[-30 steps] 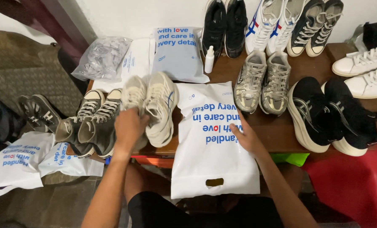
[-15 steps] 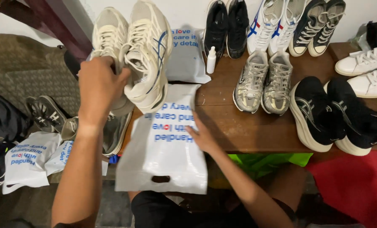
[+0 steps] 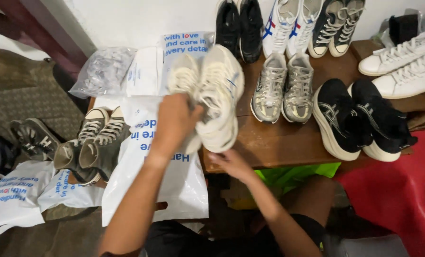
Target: Packing cleaned or repaired shoes into plastic bags after stuffing them with paper.
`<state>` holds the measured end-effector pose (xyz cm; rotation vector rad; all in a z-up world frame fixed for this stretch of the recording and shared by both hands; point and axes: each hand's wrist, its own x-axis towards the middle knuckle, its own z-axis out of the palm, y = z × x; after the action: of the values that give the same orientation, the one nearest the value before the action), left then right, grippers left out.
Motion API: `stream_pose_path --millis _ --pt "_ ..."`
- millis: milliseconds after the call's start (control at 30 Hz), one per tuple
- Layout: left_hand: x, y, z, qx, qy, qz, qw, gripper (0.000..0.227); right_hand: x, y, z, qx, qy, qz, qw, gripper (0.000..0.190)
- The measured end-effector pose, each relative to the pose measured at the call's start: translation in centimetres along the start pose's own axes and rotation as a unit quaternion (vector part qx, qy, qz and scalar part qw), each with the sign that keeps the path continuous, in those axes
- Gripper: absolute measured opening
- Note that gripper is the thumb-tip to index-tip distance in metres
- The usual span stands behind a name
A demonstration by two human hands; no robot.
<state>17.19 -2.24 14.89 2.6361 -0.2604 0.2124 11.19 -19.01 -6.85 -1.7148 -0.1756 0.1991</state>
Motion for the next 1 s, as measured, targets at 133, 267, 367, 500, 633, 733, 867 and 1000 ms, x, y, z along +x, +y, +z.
stream_pose_path --millis 133,267,367,500,633,733,867,1000 --pt "-0.8 3.5 4.7 -0.064 -0.065 -0.013 0.996 0.034 -3.2 3.9 -9.1 -0.126 0.129 0.004 0.984 0.036" --pt "-1.4 5.3 9.3 -0.08 -0.072 -0.015 0.994 0.026 -4.7 3.8 -17.9 -0.26 0.28 -0.048 0.923 0.036" --pt "-1.8 5.5 11.7 -0.079 -0.07 -0.038 0.994 0.023 -4.9 0.0 -19.9 -0.269 0.309 -0.041 0.911 0.038" --pt "-1.8 4.1 14.5 -0.056 -0.055 -0.032 0.996 0.021 -3.5 -0.9 -21.2 -0.279 0.316 -0.054 0.905 0.032" --pt "-1.9 2.4 16.1 -0.037 -0.047 -0.053 0.997 0.017 0.2 -0.9 -21.7 -0.361 0.289 -0.128 0.877 0.034" --pt "-2.1 1.8 16.8 -0.032 -0.054 -0.065 0.996 0.017 3.6 -0.1 -21.0 -0.447 0.248 -0.13 0.85 0.047" --pt "-2.3 1.4 17.1 -0.029 -0.063 -0.064 0.996 0.021 4.4 -1.3 -17.4 -0.557 0.09 -0.044 0.824 0.069" --pt "-2.1 1.5 17.4 -0.028 -0.062 -0.073 0.995 0.021 5.4 2.6 -18.8 -0.55 0.089 -0.009 0.83 0.049"
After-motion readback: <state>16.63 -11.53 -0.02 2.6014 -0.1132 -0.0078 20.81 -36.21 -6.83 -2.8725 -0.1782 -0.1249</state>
